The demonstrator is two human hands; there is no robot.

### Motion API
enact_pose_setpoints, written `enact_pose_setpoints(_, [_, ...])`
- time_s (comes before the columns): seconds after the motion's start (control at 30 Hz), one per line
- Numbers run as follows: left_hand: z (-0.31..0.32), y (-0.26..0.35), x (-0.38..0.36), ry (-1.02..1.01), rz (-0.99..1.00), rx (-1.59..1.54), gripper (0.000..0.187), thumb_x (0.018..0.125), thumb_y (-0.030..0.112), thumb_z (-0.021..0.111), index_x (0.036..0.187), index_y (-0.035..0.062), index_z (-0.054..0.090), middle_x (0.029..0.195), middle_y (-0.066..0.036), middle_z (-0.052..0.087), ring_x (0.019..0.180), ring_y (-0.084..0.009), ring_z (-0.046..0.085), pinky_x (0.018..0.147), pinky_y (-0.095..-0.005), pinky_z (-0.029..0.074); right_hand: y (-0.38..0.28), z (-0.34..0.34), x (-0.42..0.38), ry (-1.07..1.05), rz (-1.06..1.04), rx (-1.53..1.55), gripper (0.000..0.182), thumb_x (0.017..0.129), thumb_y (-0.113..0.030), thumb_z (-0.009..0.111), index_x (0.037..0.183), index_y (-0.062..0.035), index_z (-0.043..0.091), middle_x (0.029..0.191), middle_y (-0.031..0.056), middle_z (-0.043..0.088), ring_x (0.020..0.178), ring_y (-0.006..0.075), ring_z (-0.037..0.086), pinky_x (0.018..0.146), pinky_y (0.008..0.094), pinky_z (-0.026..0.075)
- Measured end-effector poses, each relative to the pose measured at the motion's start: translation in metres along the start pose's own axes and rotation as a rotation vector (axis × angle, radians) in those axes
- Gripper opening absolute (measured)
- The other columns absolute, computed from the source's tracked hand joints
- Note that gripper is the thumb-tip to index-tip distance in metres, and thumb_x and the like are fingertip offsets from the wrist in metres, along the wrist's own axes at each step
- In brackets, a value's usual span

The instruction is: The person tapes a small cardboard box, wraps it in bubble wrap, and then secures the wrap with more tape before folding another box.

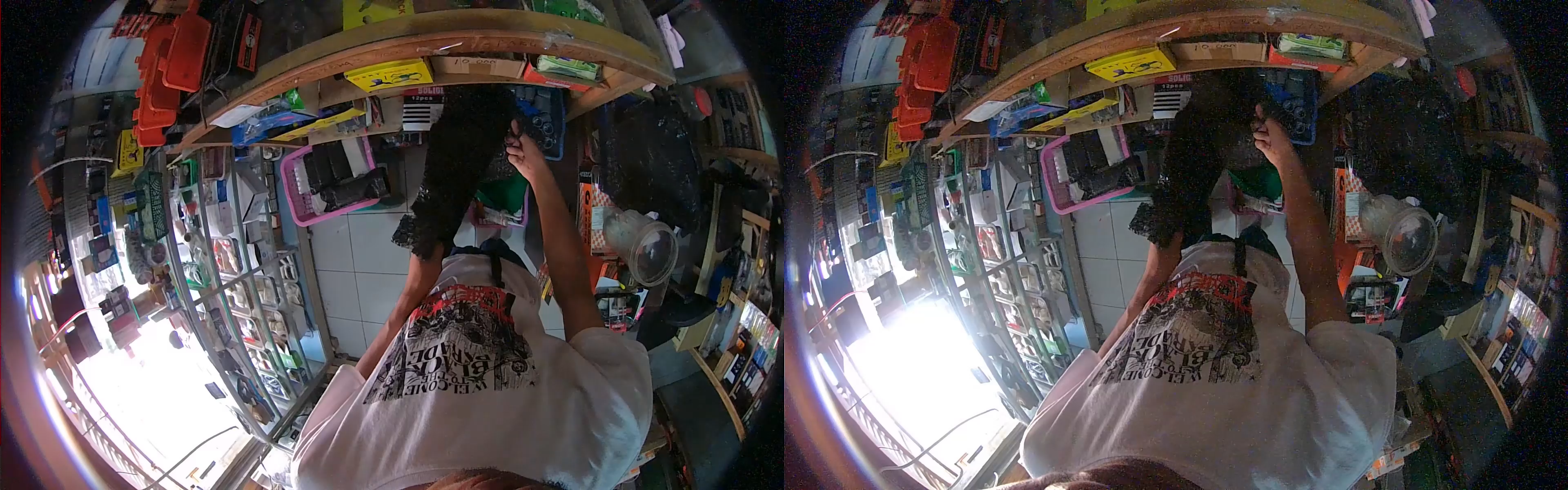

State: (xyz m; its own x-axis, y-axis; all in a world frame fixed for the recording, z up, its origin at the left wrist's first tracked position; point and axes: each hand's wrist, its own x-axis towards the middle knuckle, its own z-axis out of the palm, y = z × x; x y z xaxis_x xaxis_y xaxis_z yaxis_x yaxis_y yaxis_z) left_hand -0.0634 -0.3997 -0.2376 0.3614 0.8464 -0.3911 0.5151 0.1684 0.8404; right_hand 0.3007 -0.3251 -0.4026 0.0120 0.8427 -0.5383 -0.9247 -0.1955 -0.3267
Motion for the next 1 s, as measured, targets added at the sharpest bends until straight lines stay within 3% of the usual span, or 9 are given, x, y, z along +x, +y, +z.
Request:
enact_pose_setpoints(0.1, [-0.005,0.009,-0.001,-0.054,-0.096,-0.020,0.032,0.099,0.023,0.054,0.120,-0.0005,0.057,0.109,-0.019,0.064,0.097,-0.0320,0.058,0.084,-0.0454,0.047,-0.010,0.019,-0.008,0.111,-0.045,0.035,0.022,0.107,-0.032,0.044,0.119,-0.0268,0.062,0.080,-0.0061,0.047,0.052,0.0032,0.035,0.045,0.0201,0.024])
enact_pose_setpoints(0.23, [-0.006,0.000,-0.002,-0.034,-0.001,-0.002,0.036,0.099,0.024,0.054,0.127,0.0009,0.056,0.118,-0.020,0.064,0.107,-0.0330,0.059,0.091,-0.0448,0.047,-0.014,-0.004,0.008,0.025,-0.047,-0.080,0.022,0.107,-0.034,0.046,0.118,-0.0239,0.062,0.081,-0.0061,0.048,0.051,0.0029,0.034,0.044,0.0197,0.025])
enact_pose_setpoints(0.4, [-0.008,-0.018,-0.003,-0.046,-0.055,0.028,0.038,0.099,0.024,0.054,0.130,0.0020,0.056,0.123,-0.020,0.063,0.112,-0.0332,0.058,0.096,-0.0432,0.045,-0.021,-0.020,0.028,-0.083,-0.033,-0.002,0.026,0.107,-0.035,0.044,0.121,-0.0213,0.061,0.082,-0.0062,0.047,0.051,0.0026,0.033,0.042,0.0184,0.026])
enact_pose_setpoints(0.5, [-0.008,-0.018,-0.006,-0.001,-0.094,-0.003,0.038,0.099,0.026,0.054,0.130,0.0021,0.056,0.123,-0.019,0.063,0.112,-0.0314,0.058,0.096,-0.0428,0.045,-0.023,-0.014,0.031,0.021,-0.106,-0.147,0.025,0.107,-0.033,0.046,0.124,-0.0213,0.061,0.082,-0.0059,0.049,0.050,0.0028,0.033,0.041,0.0179,0.025])
enact_pose_setpoints(0.63, [-0.013,-0.020,-0.006,0.014,-0.121,0.035,0.039,0.100,0.029,0.054,0.129,0.0022,0.056,0.122,-0.018,0.063,0.111,-0.0281,0.057,0.096,-0.0420,0.045,-0.031,-0.005,0.038,0.123,-0.087,-0.104,0.028,0.106,-0.033,0.050,0.128,-0.0215,0.061,0.082,-0.0052,0.050,0.050,0.0025,0.033,0.041,0.0181,0.025])
enact_pose_setpoints(0.7, [-0.016,-0.002,-0.013,0.026,-0.185,0.022,0.037,0.097,0.022,0.054,0.128,0.0002,0.056,0.123,-0.022,0.062,0.115,-0.0333,0.057,0.098,-0.0414,0.044,-0.035,-0.008,0.045,0.149,-0.094,-0.066,0.028,0.106,-0.033,0.050,0.128,-0.0216,0.062,0.083,-0.0048,0.051,0.050,0.0025,0.034,0.041,0.0178,0.026])
enact_pose_setpoints(0.8, [-0.021,-0.001,-0.017,0.049,-0.210,0.016,0.036,0.097,0.019,0.054,0.128,-0.0005,0.056,0.124,-0.023,0.062,0.118,-0.0347,0.056,0.100,-0.0407,0.043,-0.042,-0.018,0.059,0.116,-0.141,-0.211,0.028,0.106,-0.033,0.050,0.128,-0.0222,0.064,0.081,-0.0051,0.051,0.052,0.0029,0.035,0.040,0.0177,0.025])
enact_pose_setpoints(0.9, [-0.024,-0.028,-0.028,0.082,-0.232,-0.051,0.035,0.099,0.019,0.055,0.128,-0.0002,0.057,0.125,-0.022,0.062,0.117,-0.0329,0.057,0.100,-0.0400,0.043,-0.059,0.003,0.051,0.310,-0.121,-0.409,0.026,0.101,-0.033,0.059,0.121,-0.0190,0.069,0.082,-0.0055,0.057,0.057,0.0045,0.044,0.047,0.0190,0.035])
enact_pose_setpoints(1.0, [-0.041,-0.067,-0.037,0.105,-0.056,0.164,0.034,0.099,0.018,0.056,0.127,-0.0005,0.058,0.123,-0.021,0.063,0.115,-0.0317,0.058,0.100,-0.0396,0.044,-0.067,0.037,0.045,0.464,-0.225,-1.089,0.027,0.095,-0.034,0.069,0.114,-0.0147,0.072,0.081,-0.0058,0.061,0.066,0.0057,0.052,0.061,0.0212,0.041])
